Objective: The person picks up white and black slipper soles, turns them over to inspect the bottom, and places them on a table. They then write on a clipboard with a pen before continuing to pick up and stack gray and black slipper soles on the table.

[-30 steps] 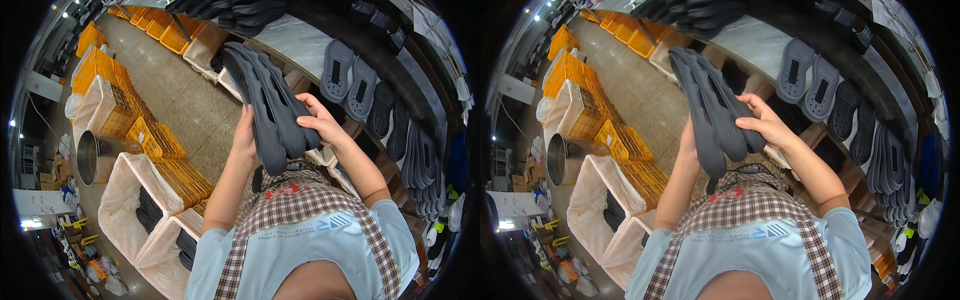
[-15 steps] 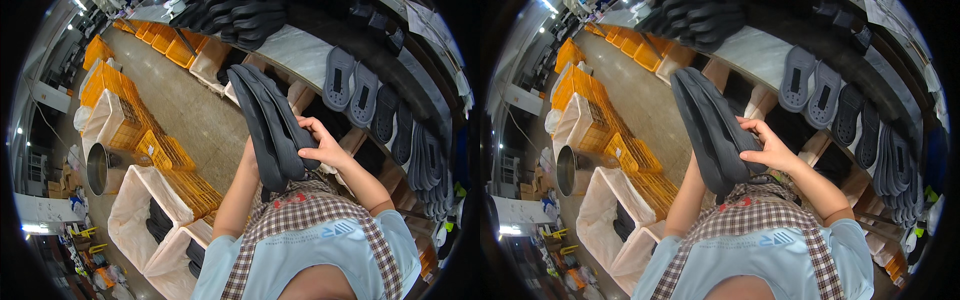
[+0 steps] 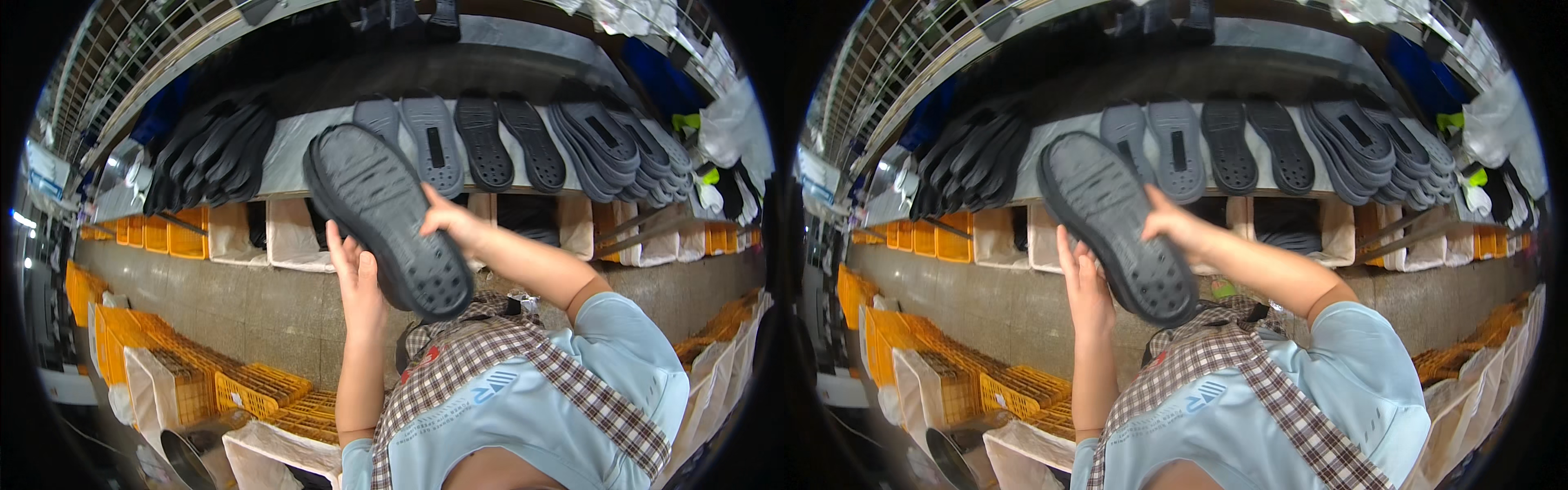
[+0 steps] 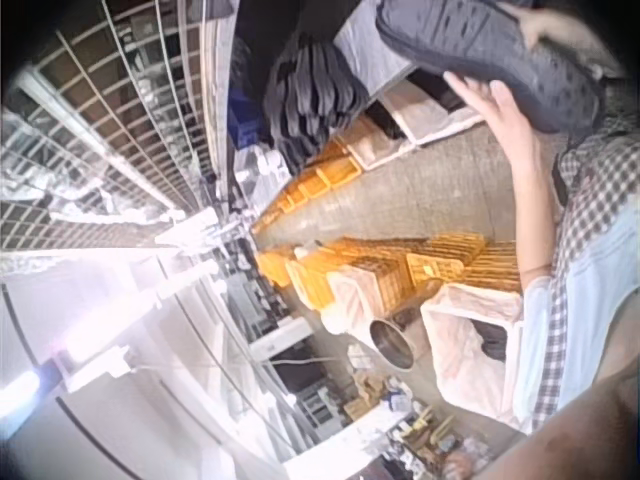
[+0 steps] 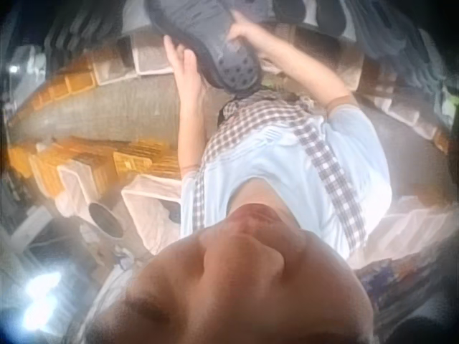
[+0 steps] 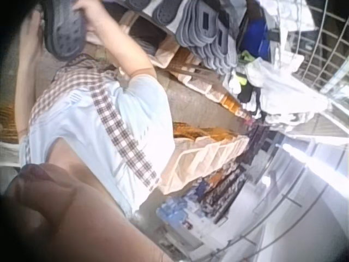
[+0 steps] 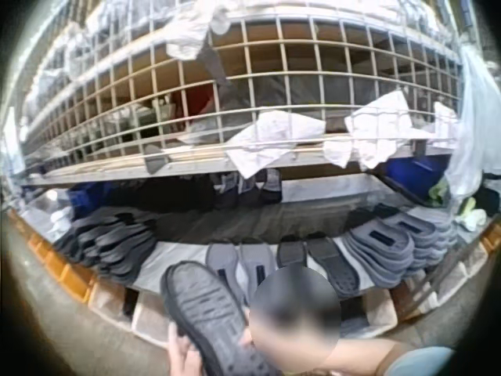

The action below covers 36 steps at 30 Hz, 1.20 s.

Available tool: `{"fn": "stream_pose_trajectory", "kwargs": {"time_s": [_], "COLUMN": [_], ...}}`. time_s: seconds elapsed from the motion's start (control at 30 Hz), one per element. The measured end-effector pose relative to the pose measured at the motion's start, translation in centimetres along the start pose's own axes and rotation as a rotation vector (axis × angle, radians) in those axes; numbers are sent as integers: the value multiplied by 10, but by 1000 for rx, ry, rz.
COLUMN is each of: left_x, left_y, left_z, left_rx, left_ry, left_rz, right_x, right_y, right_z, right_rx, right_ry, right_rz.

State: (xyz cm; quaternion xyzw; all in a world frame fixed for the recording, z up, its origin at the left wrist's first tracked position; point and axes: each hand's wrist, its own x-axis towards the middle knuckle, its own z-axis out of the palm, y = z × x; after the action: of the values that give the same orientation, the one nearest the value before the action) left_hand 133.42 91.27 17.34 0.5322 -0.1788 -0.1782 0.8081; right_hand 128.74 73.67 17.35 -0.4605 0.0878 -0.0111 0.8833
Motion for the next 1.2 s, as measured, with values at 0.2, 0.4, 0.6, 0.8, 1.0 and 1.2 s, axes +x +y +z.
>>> {"fn": "stream_pose_trajectory", "kwargs": {"time_s": [0.2,0.4,0.6,0.8,1.0,1.2], "left_x": [10,7,9,15,27,47], "left_y": [-9,-48,-66,-81,-94,-100], "left_z": [-7,-28,-39,-44,-48,-45], "left_rx": [254,74,113,75,59,23], "left_ry": [-139,18,6,32,57,118], "left_rz": [15,-270,-317,-365,-407,-409], "right_x": [-34,-46,-33,-29,-21,65], "right_y": [-149,-204,-198,-202,-227,-279], "right_z": [-122,-216,-264,-257,-224,-215], "right_rx": [73,-127,-42,-181,-716,-1280], "right_ry": [275,647,674,770,948,685], "right_rz": [65,80,215,216,267,44]}}
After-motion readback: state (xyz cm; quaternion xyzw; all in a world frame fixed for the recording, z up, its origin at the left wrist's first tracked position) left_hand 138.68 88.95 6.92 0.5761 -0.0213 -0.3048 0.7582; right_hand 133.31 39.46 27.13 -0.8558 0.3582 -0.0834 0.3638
